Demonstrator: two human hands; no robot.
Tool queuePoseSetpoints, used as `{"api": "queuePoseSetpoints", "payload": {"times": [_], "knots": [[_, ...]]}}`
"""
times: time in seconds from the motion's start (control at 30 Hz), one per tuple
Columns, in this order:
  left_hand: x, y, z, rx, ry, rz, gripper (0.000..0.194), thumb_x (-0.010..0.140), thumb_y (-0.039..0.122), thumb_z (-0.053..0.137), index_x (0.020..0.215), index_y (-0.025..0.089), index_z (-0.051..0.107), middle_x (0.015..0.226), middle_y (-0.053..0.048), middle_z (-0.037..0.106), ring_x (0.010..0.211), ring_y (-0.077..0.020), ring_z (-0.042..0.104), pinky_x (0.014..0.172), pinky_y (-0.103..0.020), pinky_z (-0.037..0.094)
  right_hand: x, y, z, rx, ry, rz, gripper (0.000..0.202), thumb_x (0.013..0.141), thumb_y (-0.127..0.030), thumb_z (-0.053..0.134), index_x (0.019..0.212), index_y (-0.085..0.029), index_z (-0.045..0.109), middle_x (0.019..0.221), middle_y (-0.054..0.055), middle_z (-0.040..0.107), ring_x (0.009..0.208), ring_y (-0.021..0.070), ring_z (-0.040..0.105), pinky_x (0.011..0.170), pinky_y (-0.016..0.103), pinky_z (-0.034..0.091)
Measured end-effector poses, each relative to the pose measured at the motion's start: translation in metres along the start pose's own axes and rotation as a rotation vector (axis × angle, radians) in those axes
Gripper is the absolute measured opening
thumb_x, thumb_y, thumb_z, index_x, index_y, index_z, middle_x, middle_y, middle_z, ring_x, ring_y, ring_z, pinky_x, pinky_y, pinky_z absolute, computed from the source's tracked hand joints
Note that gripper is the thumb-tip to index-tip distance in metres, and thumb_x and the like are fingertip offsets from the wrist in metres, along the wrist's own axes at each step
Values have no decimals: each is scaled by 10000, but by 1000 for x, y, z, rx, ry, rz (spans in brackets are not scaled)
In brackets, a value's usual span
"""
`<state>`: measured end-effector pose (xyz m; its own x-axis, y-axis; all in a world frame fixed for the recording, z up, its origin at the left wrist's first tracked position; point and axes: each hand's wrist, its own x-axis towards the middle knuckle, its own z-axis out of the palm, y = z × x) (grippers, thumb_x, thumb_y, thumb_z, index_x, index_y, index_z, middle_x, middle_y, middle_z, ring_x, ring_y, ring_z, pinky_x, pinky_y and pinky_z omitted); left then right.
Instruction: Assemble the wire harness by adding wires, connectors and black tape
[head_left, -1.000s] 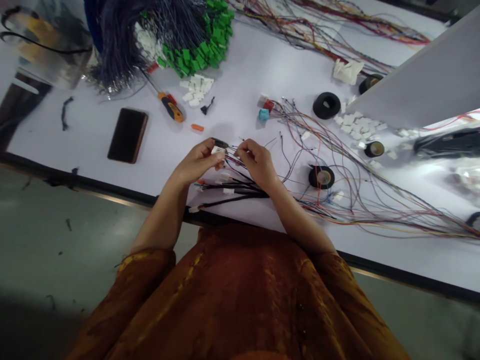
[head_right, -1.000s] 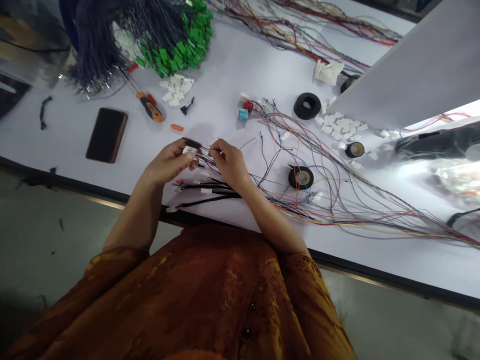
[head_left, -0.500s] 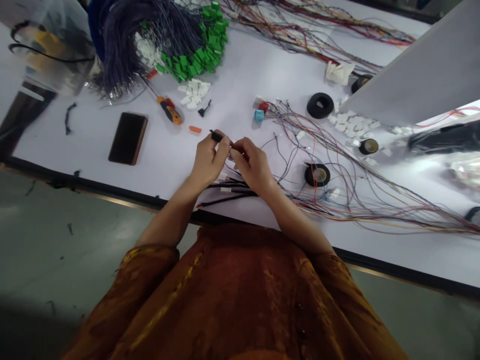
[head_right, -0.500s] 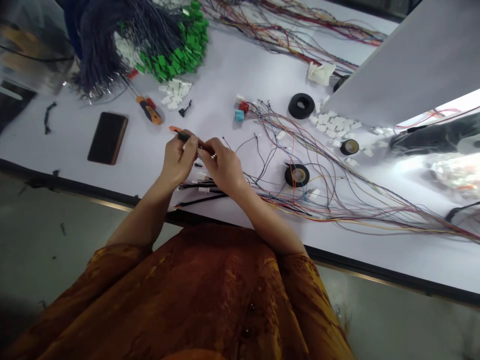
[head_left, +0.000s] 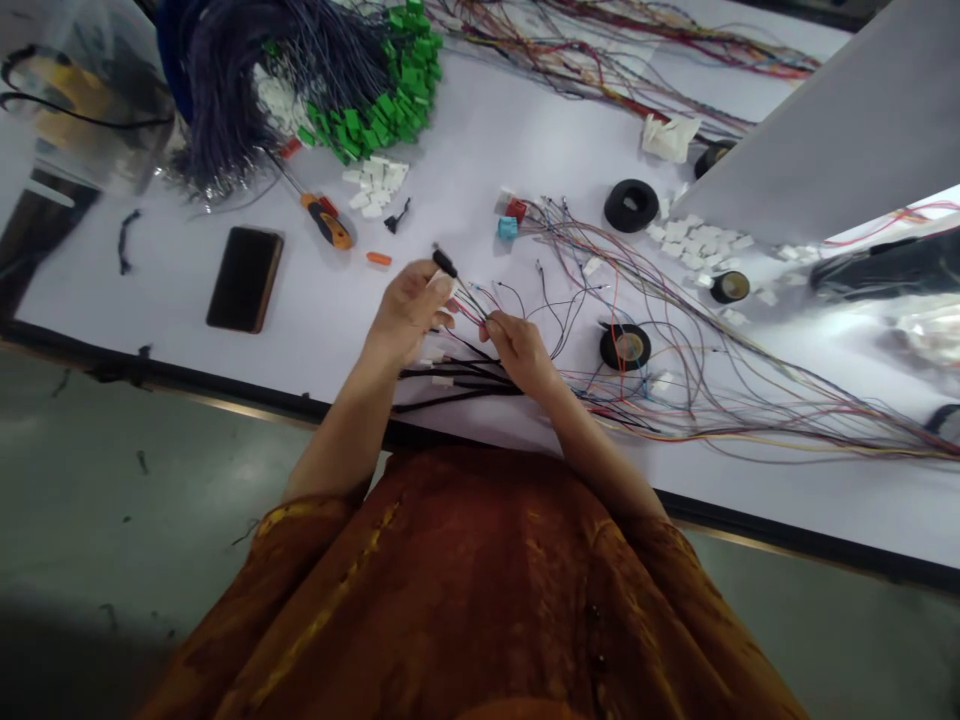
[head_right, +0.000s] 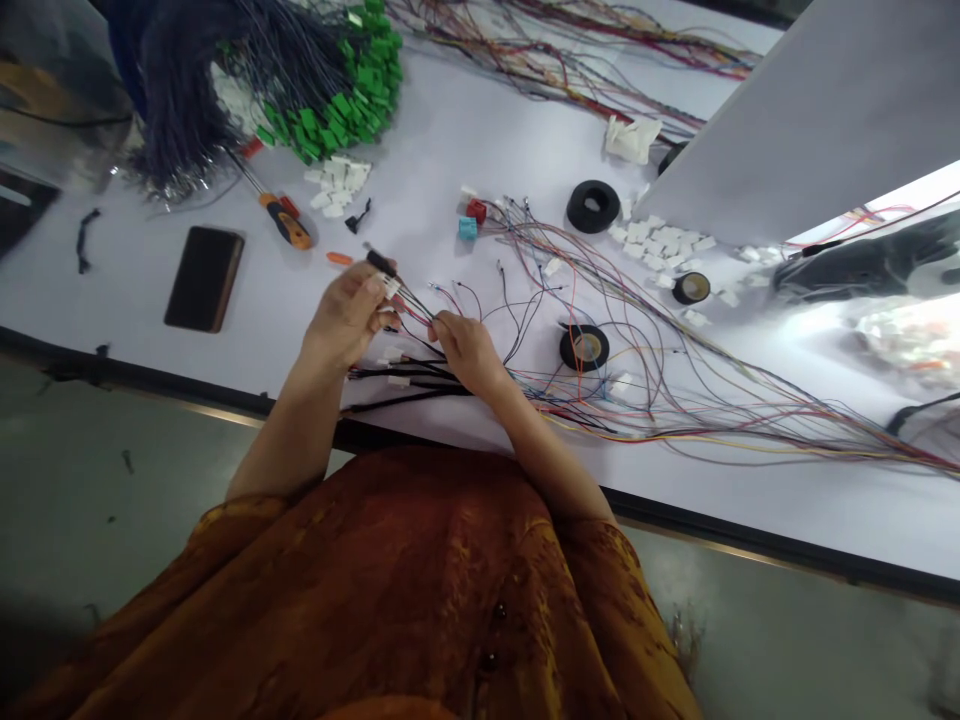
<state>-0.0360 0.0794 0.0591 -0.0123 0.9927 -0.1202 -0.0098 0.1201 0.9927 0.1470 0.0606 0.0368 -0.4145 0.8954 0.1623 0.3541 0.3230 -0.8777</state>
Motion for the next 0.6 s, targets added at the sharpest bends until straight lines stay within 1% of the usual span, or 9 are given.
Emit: {"api": "queuePoseSetpoints", "payload": {"times": [0.07,0.1,0.2,0.27,0.33,0.4,0.47,0.53,0.6], "knots": [[-5,-7,6,-163,-153,-148,411,760,554,752,866,181,615,657,26,517,572,-84,492,519,-228,401,0,-1,0,55,13,8,361,1045,-371,326,788,-204,519,619,-35,455,581,119,429,654,267,325],[-8,-10,9,-198,-189,-186,421,748,558,761,845,173,622,621,34,499,534,-71,452,493,-218,361,0,-1,1,71,4,9,355,1043,-367,330,786,-206,514,620,-35,456,581,119,429,654,266,327],[-12,-20,18,-219,-164,-186,406,735,533,772,722,168,595,539,51,435,468,-52,346,447,-215,254,0,0,2,61,-40,27,339,1034,-356,345,778,-208,512,620,-33,465,583,122,426,647,269,327],[-10,-23,20,-201,-145,-171,425,735,528,769,645,167,563,507,50,415,452,-52,332,436,-221,227,1,2,-1,28,-84,62,334,1025,-343,353,781,-203,534,609,-35,469,581,120,428,641,267,332],[-7,-24,20,-161,-162,-172,438,756,528,750,611,164,556,481,48,407,435,-52,327,426,-226,209,6,4,-8,5,-157,86,320,1007,-317,374,788,-192,571,617,-30,501,600,119,459,651,261,360],[-3,-22,18,-111,-184,-153,456,780,529,729,583,162,544,460,45,405,422,-52,325,422,-229,213,17,5,-18,15,-170,74,243,967,-300,449,835,-180,615,699,-7,586,681,124,531,696,259,410],[0,-17,17,-54,-202,-120,449,785,519,725,583,161,545,450,41,427,416,-55,341,425,-229,238,35,3,-30,78,-95,53,174,928,-309,529,952,-178,641,865,27,664,796,133,591,749,265,460],[3,-11,17,8,-238,-95,418,786,501,726,610,157,568,449,37,457,417,-58,361,435,-224,262,56,-2,-38,161,-14,54,209,908,-339,584,1047,-191,632,987,43,678,843,132,614,750,264,493],[5,-6,17,56,-288,-86,404,798,489,714,617,157,572,454,33,477,424,-60,374,444,-218,275,77,-8,-41,209,-18,76,196,894,-359,617,1005,-198,633,936,28,668,794,121,611,691,248,504]]}}
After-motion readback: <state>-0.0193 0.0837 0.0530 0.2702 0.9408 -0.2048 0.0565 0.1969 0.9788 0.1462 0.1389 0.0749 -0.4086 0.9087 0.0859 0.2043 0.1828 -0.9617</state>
